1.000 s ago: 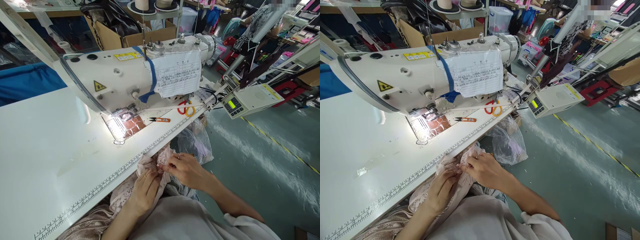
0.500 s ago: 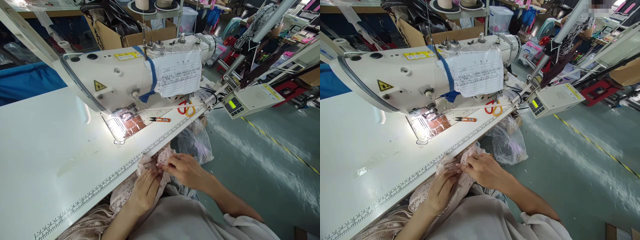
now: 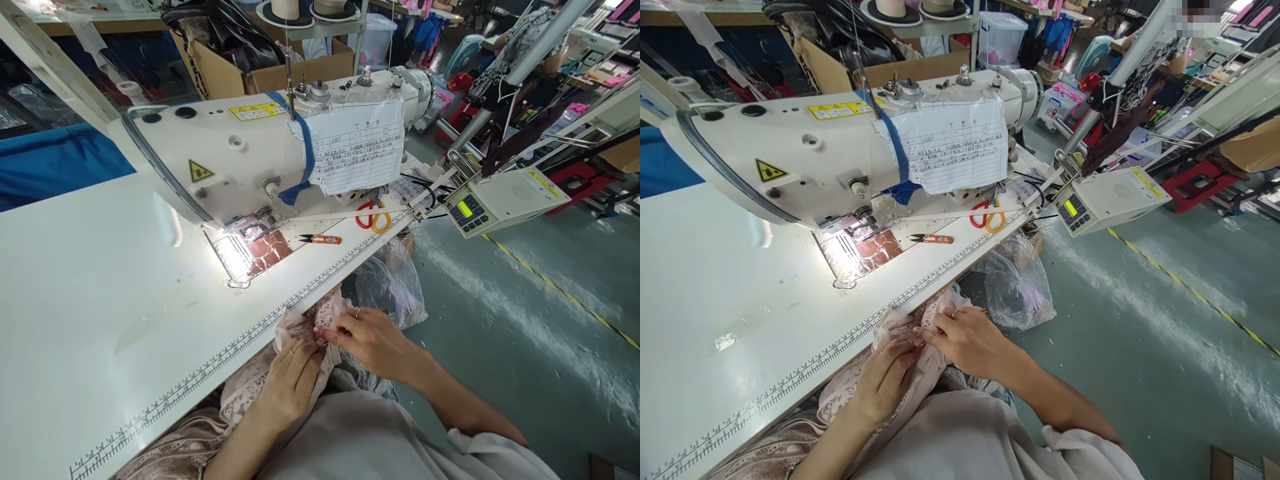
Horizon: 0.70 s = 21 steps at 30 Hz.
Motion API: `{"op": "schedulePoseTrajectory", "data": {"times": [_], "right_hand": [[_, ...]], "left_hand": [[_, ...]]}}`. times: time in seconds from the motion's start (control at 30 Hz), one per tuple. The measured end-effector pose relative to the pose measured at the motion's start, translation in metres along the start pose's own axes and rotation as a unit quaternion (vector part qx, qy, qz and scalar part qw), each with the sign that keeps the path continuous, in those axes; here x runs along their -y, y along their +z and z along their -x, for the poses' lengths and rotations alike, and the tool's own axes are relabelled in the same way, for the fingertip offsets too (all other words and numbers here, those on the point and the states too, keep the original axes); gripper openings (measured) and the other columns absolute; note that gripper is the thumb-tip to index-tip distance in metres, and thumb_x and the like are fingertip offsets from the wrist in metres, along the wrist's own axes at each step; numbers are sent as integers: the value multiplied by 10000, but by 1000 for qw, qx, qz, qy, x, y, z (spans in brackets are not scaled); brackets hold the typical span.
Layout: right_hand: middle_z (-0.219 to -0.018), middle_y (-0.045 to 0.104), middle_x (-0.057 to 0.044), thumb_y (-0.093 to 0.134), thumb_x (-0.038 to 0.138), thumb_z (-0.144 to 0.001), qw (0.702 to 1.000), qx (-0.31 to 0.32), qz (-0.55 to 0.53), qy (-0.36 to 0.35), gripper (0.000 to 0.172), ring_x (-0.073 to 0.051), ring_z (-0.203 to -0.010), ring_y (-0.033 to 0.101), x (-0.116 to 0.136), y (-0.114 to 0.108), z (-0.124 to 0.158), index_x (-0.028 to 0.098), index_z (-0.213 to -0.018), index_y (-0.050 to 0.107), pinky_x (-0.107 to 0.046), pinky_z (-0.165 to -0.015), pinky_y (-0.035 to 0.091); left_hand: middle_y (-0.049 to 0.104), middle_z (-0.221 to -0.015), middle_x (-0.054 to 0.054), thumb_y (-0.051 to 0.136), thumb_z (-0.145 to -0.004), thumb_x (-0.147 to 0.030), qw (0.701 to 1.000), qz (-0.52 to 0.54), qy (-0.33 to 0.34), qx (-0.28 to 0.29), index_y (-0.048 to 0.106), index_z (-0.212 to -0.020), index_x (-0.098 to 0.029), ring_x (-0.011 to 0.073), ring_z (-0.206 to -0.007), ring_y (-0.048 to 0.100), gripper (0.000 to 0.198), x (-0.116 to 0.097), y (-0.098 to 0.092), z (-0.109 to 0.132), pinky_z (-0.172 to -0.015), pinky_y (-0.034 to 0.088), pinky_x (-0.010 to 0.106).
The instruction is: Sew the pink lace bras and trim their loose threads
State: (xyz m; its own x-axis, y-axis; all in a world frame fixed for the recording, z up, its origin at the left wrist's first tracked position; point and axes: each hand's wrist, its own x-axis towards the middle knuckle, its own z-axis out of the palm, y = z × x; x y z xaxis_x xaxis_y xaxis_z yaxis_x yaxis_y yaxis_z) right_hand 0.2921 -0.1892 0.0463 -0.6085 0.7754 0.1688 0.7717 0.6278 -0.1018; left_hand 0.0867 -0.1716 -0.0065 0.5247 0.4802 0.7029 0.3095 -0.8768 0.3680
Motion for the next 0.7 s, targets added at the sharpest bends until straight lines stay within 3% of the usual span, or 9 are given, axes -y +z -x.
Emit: {"op": "schedulePoseTrajectory", "data": {"times": [0.17, 0.3, 0.6, 0.7], "right_hand": [[-898, 617, -43, 427, 82, -976, 999, 1, -31, 24, 370, -148, -681, 501, 2, 3, 2, 194, -1276, 613, -271, -552, 366], [-930, 602, -41, 401, 49, -954, 990, 13, -129, 54, 425, -135, -717, 530, 3, 10, 4, 204, -1299, 596, -234, -592, 414], [-944, 563, -57, 388, 80, -977, 931, -40, -345, 112, 431, -137, -818, 572, 10, 20, 2, 214, -1327, 601, -246, -720, 517], [-914, 563, -52, 404, 135, -998, 900, -68, -411, 132, 396, -134, -794, 570, 13, 23, 0, 232, -1323, 610, -249, -710, 518]], "left_hand": [[661, -826, 95, 465, -938, -30, 1000, -9, -3, 3, 616, -940, -124, 194, -751, 642, 177, 0, 1, 3, -644, 567, 322], [664, -861, 103, 483, -929, -23, 1000, -6, -5, 0, 631, -978, -112, 201, -808, 656, 179, 1, 4, 8, -686, 576, 327], [659, -863, 104, 518, -916, -12, 1000, 8, -5, -17, 628, -998, -95, 200, -824, 658, 160, -2, 4, 3, -714, 587, 324], [656, -851, 74, 563, -889, -3, 998, 16, -51, -43, 604, -974, -133, 173, -795, 660, 161, -5, 3, -3, -699, 588, 287]]}}
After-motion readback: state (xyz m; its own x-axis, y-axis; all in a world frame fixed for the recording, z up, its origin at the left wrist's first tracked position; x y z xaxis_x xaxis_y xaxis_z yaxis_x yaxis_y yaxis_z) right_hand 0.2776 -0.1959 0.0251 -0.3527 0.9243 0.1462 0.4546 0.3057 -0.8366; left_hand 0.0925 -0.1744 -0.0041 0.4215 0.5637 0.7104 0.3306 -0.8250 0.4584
